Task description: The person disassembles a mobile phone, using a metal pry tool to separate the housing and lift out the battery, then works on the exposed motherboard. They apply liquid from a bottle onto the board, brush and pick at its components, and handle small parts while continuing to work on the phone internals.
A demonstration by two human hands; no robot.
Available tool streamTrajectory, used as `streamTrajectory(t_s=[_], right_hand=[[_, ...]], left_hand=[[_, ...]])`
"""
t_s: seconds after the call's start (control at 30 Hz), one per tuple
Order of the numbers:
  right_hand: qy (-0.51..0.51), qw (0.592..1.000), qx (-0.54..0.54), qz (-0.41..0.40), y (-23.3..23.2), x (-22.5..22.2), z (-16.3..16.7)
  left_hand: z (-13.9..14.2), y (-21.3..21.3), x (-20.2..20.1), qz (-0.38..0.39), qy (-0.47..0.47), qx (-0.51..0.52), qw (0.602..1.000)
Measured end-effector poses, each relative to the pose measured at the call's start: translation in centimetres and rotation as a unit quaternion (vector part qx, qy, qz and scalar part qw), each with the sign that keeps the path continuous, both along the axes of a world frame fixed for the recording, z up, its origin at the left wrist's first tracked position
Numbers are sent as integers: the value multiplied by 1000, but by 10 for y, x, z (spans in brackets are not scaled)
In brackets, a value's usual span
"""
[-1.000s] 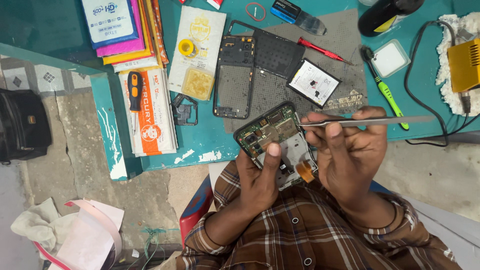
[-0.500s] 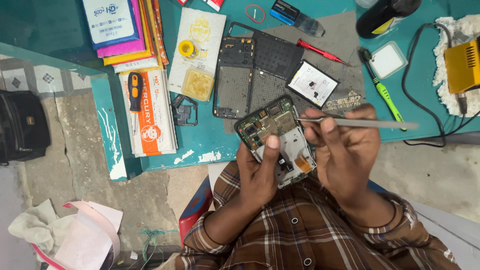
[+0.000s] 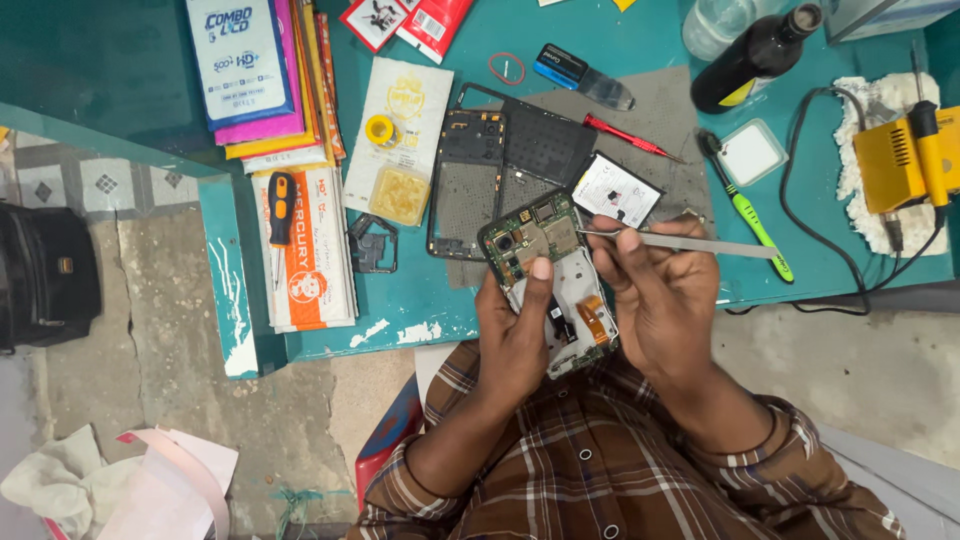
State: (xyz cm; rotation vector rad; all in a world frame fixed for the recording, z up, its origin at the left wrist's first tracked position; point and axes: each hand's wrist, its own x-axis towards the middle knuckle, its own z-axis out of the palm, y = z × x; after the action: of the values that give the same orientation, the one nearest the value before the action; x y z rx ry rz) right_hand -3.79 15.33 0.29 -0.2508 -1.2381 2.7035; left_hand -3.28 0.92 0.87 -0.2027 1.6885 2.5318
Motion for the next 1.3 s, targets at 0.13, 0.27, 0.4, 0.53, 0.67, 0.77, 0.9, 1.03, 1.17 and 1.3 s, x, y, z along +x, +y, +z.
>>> streamTrajectory(t_s=[0.13,0.27,0.4,0.53,0.67,0.77,0.9,1.03,1.17,1.3], right_hand=[[-29,999,-37,11,3,-6,-2],[-43,998,-51,11,3,-9,-4],[-45,998,-37,9,4,-10,-7],[-50,996,-70,7,6,-9,-13],[-70,994,-82,5,9,-8,-17],[-80,992,-102,7,10,-8,-17],[-13,999,-46,11,9,-7,-15],[24,1000,-1,7,7,-4,-13],[37,999,23,-5,5,-3,-12],[54,998,40,-10,4,-3,-11]], left_hand=[[-4,-1,-3,7,4,-26,1000],[-7,-2,-6,7,-2,2,1000],[-8,-2,-9,-5,-24,44,999],[-10,-1,-10,-2,-18,77,997],[-10,-1,-9,-5,-14,71,997],[-9,-1,-9,-3,-18,67,998],[-7,-2,-9,8,-30,74,997],[-6,-3,-8,3,-23,75,997],[-6,-2,-7,7,-7,64,998],[-7,-3,-5,0,2,31,1000]])
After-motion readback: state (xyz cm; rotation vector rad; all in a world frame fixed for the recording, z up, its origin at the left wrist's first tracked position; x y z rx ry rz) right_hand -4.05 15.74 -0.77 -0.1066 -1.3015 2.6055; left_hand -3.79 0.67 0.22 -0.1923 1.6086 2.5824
